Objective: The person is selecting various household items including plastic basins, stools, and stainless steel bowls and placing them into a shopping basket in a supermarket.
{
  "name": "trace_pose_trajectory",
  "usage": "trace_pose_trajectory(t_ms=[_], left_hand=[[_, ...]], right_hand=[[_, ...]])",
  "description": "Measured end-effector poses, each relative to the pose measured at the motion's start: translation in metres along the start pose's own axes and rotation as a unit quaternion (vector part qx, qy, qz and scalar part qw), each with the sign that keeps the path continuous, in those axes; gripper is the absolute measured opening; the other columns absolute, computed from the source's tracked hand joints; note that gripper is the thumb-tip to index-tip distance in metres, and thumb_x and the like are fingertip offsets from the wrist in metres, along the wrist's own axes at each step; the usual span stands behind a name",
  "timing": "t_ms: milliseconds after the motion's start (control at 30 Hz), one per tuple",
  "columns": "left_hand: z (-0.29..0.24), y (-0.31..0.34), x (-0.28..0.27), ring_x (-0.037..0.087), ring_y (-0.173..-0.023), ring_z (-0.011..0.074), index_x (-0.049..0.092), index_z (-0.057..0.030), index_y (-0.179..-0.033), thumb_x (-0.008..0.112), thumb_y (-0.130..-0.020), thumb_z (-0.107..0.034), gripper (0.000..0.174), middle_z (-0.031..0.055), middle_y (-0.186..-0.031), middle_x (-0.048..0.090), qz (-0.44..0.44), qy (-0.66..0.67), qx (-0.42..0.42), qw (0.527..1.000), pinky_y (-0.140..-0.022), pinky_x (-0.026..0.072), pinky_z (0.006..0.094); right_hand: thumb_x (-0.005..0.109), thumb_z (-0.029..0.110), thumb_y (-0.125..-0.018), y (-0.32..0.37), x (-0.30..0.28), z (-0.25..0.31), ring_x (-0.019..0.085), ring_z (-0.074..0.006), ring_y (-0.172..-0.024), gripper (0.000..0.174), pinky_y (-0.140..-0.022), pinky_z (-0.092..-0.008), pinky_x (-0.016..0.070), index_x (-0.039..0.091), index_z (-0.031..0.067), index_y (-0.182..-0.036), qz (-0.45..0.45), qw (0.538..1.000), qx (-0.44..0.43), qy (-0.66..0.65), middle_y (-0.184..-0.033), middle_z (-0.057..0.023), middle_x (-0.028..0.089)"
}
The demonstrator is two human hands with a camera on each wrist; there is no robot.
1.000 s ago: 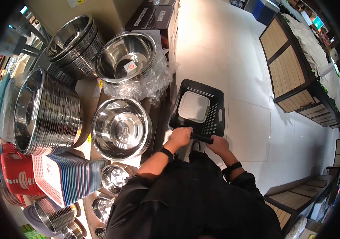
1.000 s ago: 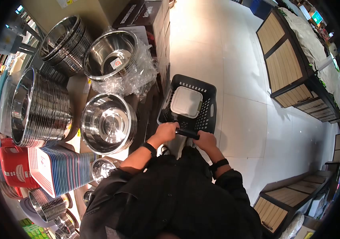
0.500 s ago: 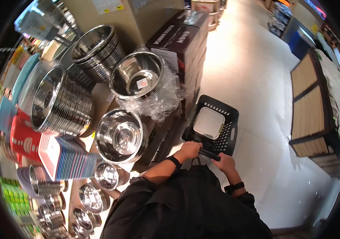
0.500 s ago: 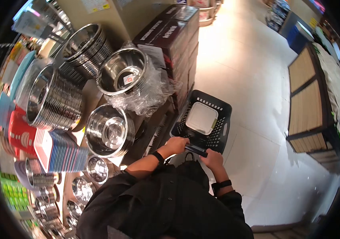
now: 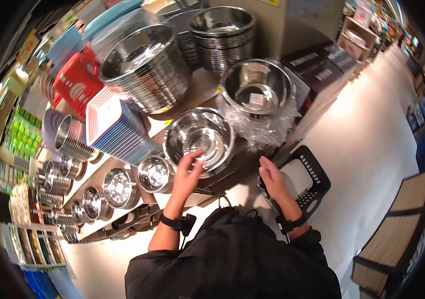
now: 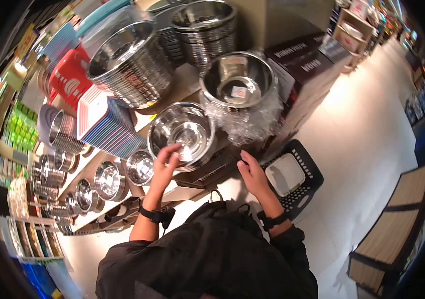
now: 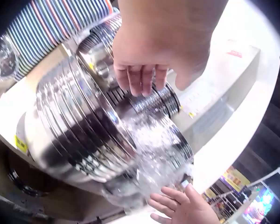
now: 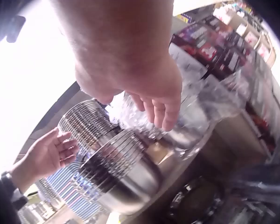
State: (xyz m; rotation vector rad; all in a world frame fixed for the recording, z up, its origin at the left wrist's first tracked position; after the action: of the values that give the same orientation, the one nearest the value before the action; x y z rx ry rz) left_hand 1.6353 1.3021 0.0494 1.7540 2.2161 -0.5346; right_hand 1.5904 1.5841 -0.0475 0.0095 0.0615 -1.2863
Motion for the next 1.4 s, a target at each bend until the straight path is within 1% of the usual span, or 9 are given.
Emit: trace_pose_trajectory(t_ms=[100,233,500,767,933,1033,1067,1200,1400], left_hand=[[0.032,-0.014,-0.043,0.053,-0.113,0.0177,0.049,0.0001,-0.131,0.06,-0.094,-0.022,0.044,0.013,-0.13,0.053,-0.181,0.125,-0.02,0.975,-0.099,0.0411,0.0315],[0.095,-0.039,-0.063,0.043,-0.127,0.0222,0.037,0.0007,-0.141,0.056,-0.097,-0.031,0.058,0.0167,-0.14,0.044,-0.225,0.21,-0.085,0.948,-0.107,0.0336,0.032],[0.147,-0.086,-0.058,0.038,-0.134,0.0218,0.034,0.0016,-0.145,0.046,-0.1,-0.04,0.063,0.0148,-0.146,0.041,-0.106,0.346,-0.121,0.924,-0.112,0.0261,0.0306],[0.136,-0.085,-0.056,0.043,-0.13,0.0191,0.034,0.0001,-0.146,0.042,-0.101,-0.034,0.057,0.013,-0.142,0.045,-0.09,0.403,-0.113,0.904,-0.109,0.0303,0.0292],[0.148,-0.089,-0.057,0.041,-0.13,0.019,0.033,0.0002,-0.146,0.041,-0.101,-0.034,0.057,0.0128,-0.143,0.044,-0.08,0.376,-0.109,0.917,-0.11,0.0279,0.0297],[0.136,-0.087,-0.059,0.041,-0.131,0.0196,0.033,0.0012,-0.145,0.04,-0.102,-0.034,0.056,0.0124,-0.143,0.044,-0.082,0.368,-0.105,0.92,-0.111,0.0276,0.0306],[0.143,-0.089,-0.058,0.041,-0.131,0.0196,0.034,0.0011,-0.145,0.04,-0.102,-0.033,0.055,0.0121,-0.143,0.045,-0.079,0.372,-0.101,0.919,-0.11,0.028,0.0309],[0.159,-0.088,-0.06,0.046,-0.128,0.0199,0.044,-0.0009,-0.14,0.039,-0.102,-0.032,0.049,0.0104,-0.139,0.05,-0.083,0.367,-0.123,0.918,-0.109,0.0317,0.0317],[0.085,-0.062,-0.072,0.039,-0.133,0.0269,0.039,0.0014,-0.141,0.05,-0.098,-0.023,0.05,0.0156,-0.145,0.041,-0.169,0.199,-0.025,0.965,-0.111,0.0277,0.0378]], right_hand=[[0.049,0.025,-0.101,-0.05,0.046,-0.007,0.045,-0.0249,-0.129,0.051,-0.107,-0.0339,0.0344,0.036,-0.0053,-0.14,0.029,0.996,-0.024,-0.08,-0.14,-0.0217,0.046],[0.046,0.03,-0.102,-0.083,0.09,-0.009,0.04,-0.0226,-0.131,0.056,-0.109,-0.0316,0.0295,0.031,-0.0043,-0.144,-0.011,0.997,0.023,-0.072,-0.142,-0.0196,0.042],[0.041,0.04,-0.102,-0.119,0.11,-0.021,0.012,-0.0183,-0.146,0.07,-0.118,-0.0318,0.0096,0.013,-0.0027,-0.15,-0.055,0.97,0.098,-0.214,-0.159,-0.0103,0.015],[0.037,0.035,-0.103,-0.118,0.113,-0.04,0.016,-0.0192,-0.145,0.065,-0.118,-0.0342,0.0139,0.011,0.0014,-0.152,-0.079,0.934,0.154,-0.311,-0.159,-0.0097,0.013],[0.03,0.026,-0.105,-0.118,0.114,-0.04,0.031,-0.0213,-0.137,0.052,-0.114,-0.0346,0.0227,0.021,-0.0026,-0.148,0.027,0.915,0.077,-0.394,-0.148,-0.0138,0.033],[0.029,0.033,-0.105,-0.11,0.112,-0.02,0.043,-0.0199,-0.131,0.051,-0.111,-0.0346,0.0307,0.035,-0.0011,-0.143,0.031,0.943,0.062,-0.325,-0.143,-0.0113,0.044],[0.03,0.03,-0.105,-0.115,0.11,-0.041,0.029,-0.0207,-0.137,0.054,-0.114,-0.0329,0.0213,0.029,-0.0086,-0.143,-0.012,0.953,0.051,-0.3,-0.148,-0.0162,0.033],[0.026,0.04,-0.105,-0.098,0.098,-0.041,0.034,-0.0204,-0.138,0.057,-0.114,-0.0341,0.0239,0.03,0.0007,-0.146,0.002,0.947,0.116,-0.3,-0.149,-0.0111,0.036],[0.045,0.048,-0.098,0.007,0.02,-0.023,0.04,-0.0284,-0.133,0.066,-0.108,-0.0382,0.0317,0.036,-0.0002,-0.142,-0.11,0.987,0.112,0.037,-0.143,-0.0178,0.043]])
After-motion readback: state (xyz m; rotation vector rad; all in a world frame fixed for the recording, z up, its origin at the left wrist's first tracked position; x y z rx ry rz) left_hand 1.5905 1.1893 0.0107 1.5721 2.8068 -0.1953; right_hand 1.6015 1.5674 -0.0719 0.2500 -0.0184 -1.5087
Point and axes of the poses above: each hand's wrist, its own y-axis away from the middle knuckle, its own x-axis out of the palm, z = x × y, the point moved 2 cm from there along -y, towards the middle knuckle
